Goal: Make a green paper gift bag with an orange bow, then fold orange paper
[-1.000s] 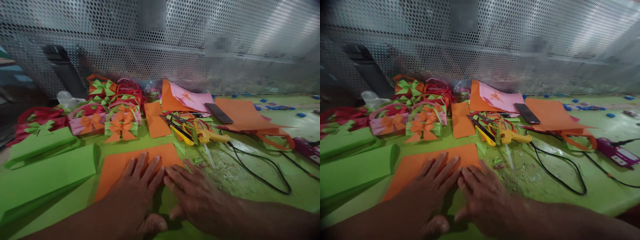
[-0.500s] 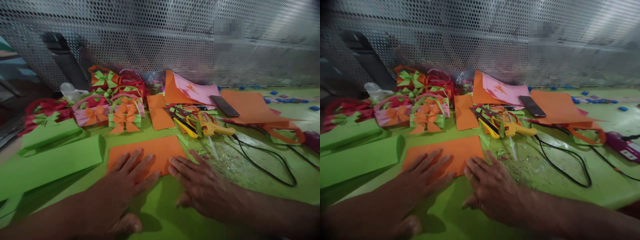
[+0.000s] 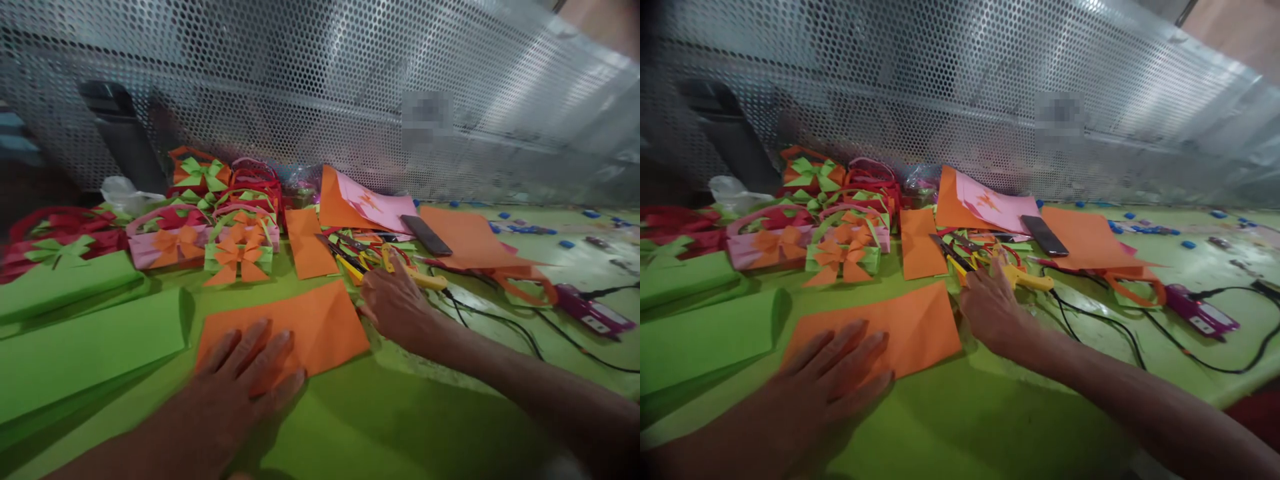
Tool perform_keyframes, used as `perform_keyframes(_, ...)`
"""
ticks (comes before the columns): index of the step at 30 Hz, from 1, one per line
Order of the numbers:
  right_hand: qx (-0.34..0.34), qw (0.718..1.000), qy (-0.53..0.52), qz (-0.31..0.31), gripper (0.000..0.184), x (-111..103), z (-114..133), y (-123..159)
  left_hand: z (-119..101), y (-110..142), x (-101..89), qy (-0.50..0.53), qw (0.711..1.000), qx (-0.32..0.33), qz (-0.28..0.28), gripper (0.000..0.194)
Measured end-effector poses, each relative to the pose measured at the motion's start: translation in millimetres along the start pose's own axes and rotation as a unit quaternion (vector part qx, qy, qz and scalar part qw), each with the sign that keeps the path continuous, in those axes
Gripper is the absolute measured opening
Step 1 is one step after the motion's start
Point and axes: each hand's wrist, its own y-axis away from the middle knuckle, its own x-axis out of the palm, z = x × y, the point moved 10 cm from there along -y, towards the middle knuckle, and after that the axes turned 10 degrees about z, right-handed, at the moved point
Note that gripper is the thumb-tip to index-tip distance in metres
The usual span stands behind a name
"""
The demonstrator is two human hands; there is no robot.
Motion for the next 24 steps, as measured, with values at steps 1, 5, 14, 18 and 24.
perform_keyframes(1, -0.006, 1.0, 0.019, 0.008, 0.02, 1, 3, -4, -1, 0, -1.1, 0.002, 1.0, 0.003, -0.001, 0.072)
perform_keyframes(5, -0.031, 0.998, 0.045, 0.026, 0.027, 4, 18, -11, -1, 1, -1.7, 0.007, 1.0, 0.002, -0.004, 0.08)
perform_keyframes(14, 0.083, 0.986, 0.092, -0.114, 0.029, -48, -35, -17, -2, -2, -4.9, -0.001, 1.0, -0.018, 0.016, 0.064)
perform_keyframes(18, 0.054, 0.99, -0.037, -0.127, 0.023, -71, -18, -9, -10, 0, -21.8, 0.031, 0.998, 0.005, 0.048, 0.081)
perform_keyframes(24, -0.142, 0.874, -0.439, 0.149, 0.013, -20, 79, -14, -12, 1, -24.7, 0.058, 0.992, 0.033, 0.105, 0.083)
